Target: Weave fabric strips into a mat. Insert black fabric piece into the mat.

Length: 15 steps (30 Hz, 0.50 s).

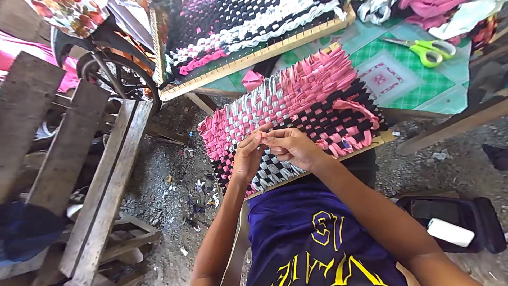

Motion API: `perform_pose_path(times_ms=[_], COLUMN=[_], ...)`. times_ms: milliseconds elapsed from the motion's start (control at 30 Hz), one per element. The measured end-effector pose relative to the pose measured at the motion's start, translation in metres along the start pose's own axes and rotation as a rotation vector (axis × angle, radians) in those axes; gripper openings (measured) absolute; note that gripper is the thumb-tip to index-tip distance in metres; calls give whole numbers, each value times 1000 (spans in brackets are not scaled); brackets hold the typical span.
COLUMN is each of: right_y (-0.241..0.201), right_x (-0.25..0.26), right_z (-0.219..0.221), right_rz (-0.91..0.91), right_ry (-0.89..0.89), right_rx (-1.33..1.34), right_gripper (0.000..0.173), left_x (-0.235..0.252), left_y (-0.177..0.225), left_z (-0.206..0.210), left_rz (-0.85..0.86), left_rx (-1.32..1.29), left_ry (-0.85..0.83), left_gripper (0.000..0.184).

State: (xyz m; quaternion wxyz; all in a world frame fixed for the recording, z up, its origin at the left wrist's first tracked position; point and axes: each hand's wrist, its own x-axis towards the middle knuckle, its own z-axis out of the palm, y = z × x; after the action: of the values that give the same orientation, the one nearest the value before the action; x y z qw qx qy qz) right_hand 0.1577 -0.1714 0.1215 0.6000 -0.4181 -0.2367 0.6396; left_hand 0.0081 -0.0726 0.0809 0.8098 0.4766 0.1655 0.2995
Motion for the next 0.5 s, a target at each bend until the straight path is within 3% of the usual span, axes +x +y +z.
perform_pose_path(times_ms=[233, 333, 500], right_y=[6, 7, 11], right_x=[-3, -8, -15], right_z=[-3, -3, 5], right_rz=[-44, -97, -367], right_ry=[19, 41, 92], right_rx=[-24, -107, -277], right_gripper=[11, 10, 9], left_x=[-2, -2, -10], left_y=[3, 13, 19], left_z=[-3, 0, 13], left_rz=[90, 64, 4], left_rx=[87, 59, -59], left_ry=[14, -28, -69], left_gripper=[13, 19, 25])
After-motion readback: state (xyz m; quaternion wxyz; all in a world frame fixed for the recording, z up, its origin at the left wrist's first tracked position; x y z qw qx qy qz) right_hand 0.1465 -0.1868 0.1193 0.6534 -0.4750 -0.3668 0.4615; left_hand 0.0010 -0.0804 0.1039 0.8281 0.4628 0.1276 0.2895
